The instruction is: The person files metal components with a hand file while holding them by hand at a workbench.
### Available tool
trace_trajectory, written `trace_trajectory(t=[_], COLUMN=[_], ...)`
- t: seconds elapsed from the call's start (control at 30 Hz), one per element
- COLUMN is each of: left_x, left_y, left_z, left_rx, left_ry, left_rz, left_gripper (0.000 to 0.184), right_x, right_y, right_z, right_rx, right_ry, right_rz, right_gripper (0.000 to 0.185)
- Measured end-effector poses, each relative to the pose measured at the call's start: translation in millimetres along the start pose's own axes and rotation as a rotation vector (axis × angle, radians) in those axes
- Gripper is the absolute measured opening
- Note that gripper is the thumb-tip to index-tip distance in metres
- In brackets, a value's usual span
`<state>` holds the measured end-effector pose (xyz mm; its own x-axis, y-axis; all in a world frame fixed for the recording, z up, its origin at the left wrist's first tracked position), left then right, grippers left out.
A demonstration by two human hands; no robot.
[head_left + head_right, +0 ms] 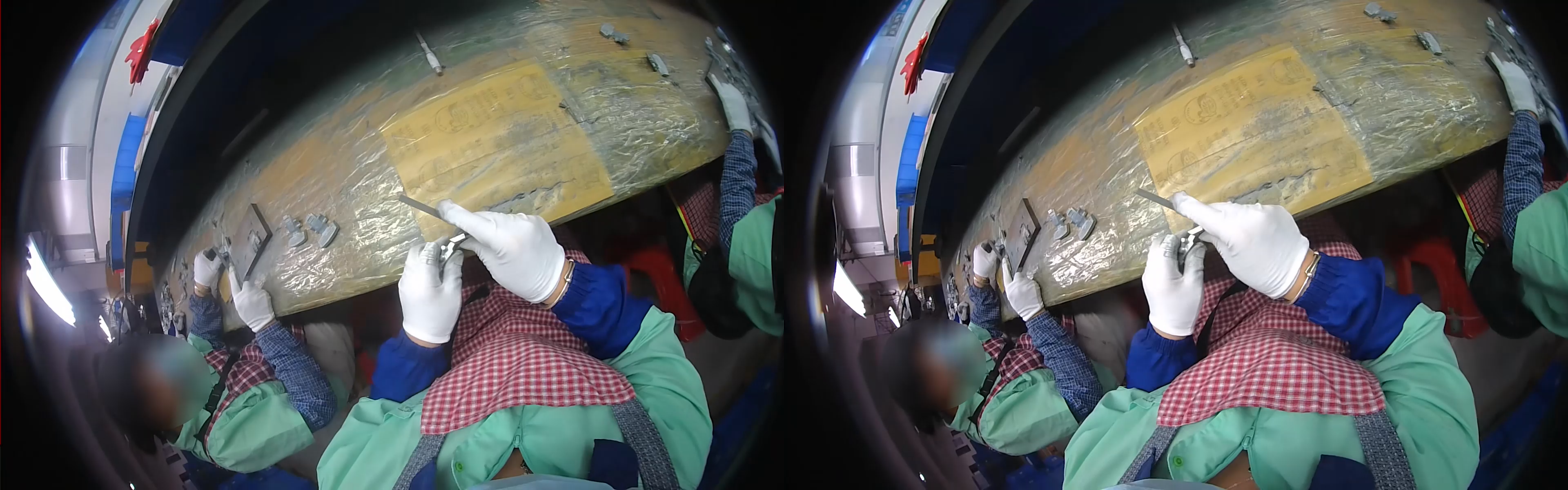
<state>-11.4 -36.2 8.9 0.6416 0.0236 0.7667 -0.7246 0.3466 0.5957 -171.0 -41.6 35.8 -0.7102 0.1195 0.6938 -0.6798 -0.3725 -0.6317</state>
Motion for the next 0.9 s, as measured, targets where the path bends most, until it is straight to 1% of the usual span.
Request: trace_trajectory(t=[0.07, 0.13, 0.27, 0.33, 0.37, 0.4, 0.47, 0.5, 0.57, 0.63, 0.77, 0.8, 0.9], left_x=[-5.8, -8.0, -9.6, -11.4, -11.1, -12.4, -16.0, -17.2, -18.3, -15.7, -17.1, -18.0, -18.5], left_y=[-0.3, 2.0, 6.9, 5.5, 5.5, 3.5, 1.4, 0.9, 2.4, 8.0, 2.9, 3.2, 9.4], left_z=[-1.7, -2.5, -1.4, -4.2, -5.2, -5.9, -5.6, -6.0, -5.7, -3.1, -5.4, -4.8, -0.9], left_rx=[-0.028, -0.062, -0.122, -0.146, -0.145, -0.113, -0.082, -0.081, -0.077, -0.097, -0.077, -0.077, -0.084], left_ry=[0.006, 0.004, -0.001, 0.022, 0.020, -0.012, -0.045, -0.034, -0.027, 0.022, 0.018, 0.032, 0.002], left_rz=[0.061, 0.108, 0.149, 0.199, 0.199, 0.199, 0.200, 0.203, 0.210, 0.248, 0.275, 0.269, 0.288], left_gripper=[0.035, 0.036, 0.028, 0.025, 0.025, 0.026, 0.027, 0.027, 0.027, 0.028, 0.029, 0.025, 0.020], right_x=[-6.5, -3.0, 23.3, 23.6, 22.7, 25.0, 20.7, 19.2, 17.1, 9.5, 8.1, 6.2, -5.3], right_y=[3.1, 5.7, -11.0, -16.4, -19.8, -22.7, -19.4, -18.9, -19.4, -15.1, -18.8, -18.1, -12.8], right_z=[-2.0, -4.7, -25.2, -43.2, -51.8, -56.9, -64.0, -63.9, -60.6, -52.8, -47.6, -46.4, -37.1], right_rx=[-0.017, -0.002, -0.031, 0.032, -0.041, -0.044, -0.115, -0.115, -0.103, -0.118, -0.150, -0.151, -0.111], right_ry=[0.001, 0.099, 0.136, -0.031, -0.116, -0.115, -0.240, -0.241, -0.143, -0.150, -0.202, -0.206, -0.109], right_rz=[0.033, 0.109, 0.093, -0.018, -0.001, -0.001, -0.067, -0.065, -0.018, -0.003, -0.030, -0.027, -0.032], right_gripper=[0.055, 0.053, 0.052, 0.051, 0.048, 0.048, 0.049, 0.049, 0.050, 0.051, 0.048, 0.048, 0.043])
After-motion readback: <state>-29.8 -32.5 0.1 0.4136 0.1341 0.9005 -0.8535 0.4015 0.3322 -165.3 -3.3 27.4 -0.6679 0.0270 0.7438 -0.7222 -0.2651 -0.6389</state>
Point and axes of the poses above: each hand's wrist, its own z-axis towards the middle knuckle, its own x-axis out of the back of the hand, y = z × x, the point moved 6 cm from there along z, towards the middle knuckle, and after that the axes turned 3 degrees about -y, right-handed, at the moved point
